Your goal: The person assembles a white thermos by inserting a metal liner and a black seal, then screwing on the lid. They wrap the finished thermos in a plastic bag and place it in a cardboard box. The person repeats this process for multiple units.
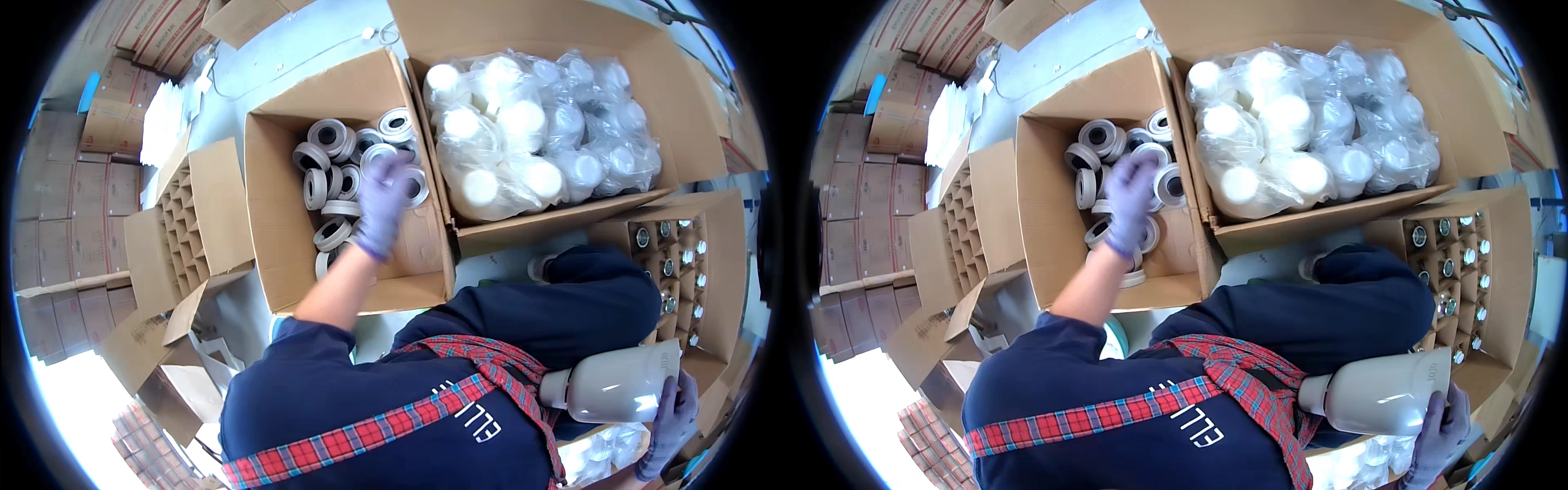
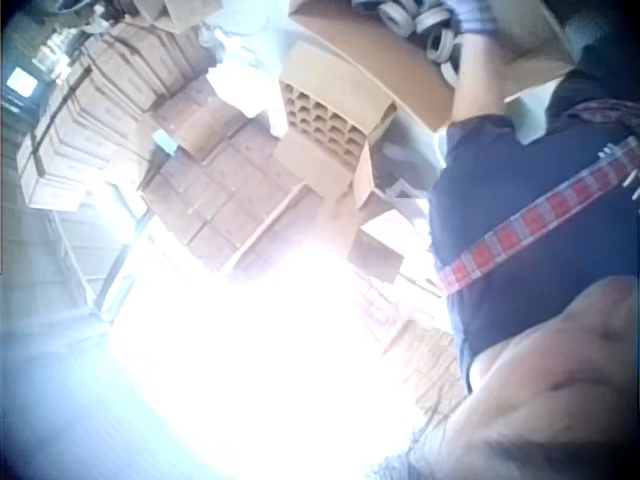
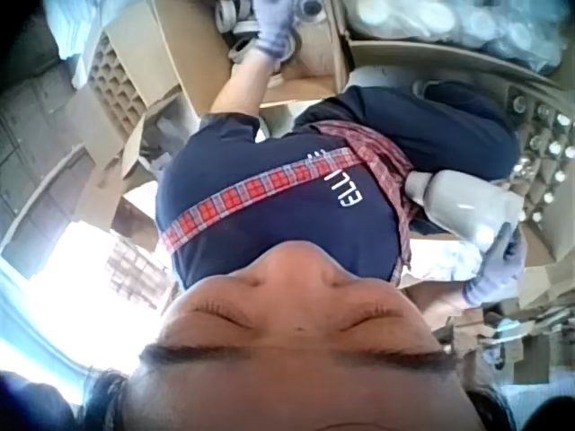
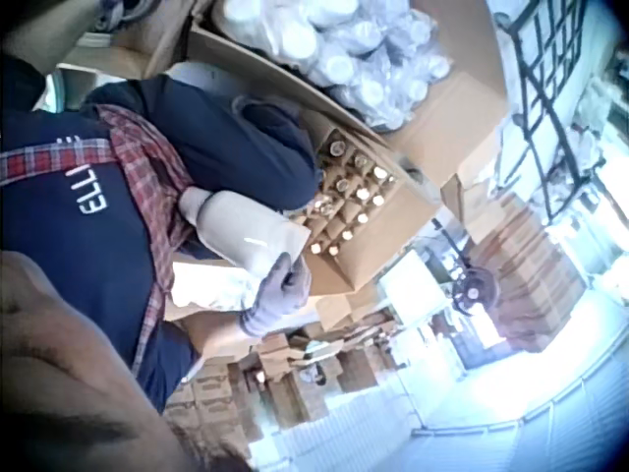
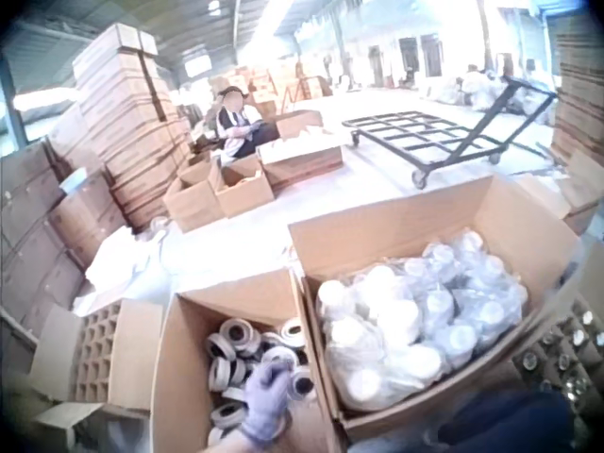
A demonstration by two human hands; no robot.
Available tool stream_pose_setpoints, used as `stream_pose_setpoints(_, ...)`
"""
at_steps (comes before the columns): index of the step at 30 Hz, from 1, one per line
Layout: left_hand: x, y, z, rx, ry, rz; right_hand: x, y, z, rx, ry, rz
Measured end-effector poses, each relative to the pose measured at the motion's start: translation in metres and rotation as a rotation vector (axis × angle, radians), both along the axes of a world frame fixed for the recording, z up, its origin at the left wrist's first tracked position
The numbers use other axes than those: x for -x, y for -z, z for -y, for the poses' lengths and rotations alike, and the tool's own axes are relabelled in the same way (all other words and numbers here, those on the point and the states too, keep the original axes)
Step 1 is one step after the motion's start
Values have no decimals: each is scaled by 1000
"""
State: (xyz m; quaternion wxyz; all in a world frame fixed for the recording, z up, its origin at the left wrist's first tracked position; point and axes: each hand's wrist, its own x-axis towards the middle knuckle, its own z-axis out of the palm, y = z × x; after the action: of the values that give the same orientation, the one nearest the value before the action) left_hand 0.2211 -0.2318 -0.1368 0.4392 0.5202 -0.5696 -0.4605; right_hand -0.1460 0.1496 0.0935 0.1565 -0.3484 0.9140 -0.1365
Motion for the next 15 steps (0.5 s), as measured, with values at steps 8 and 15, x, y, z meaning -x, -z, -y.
stream_pose_setpoints(8,-224,243,-4,-625,-29,1586,8,11,-57,27,191,-95)
stream_pose_setpoints(15,-231,163,32,-296,344,1290,-21,5,-45,63,140,-151)
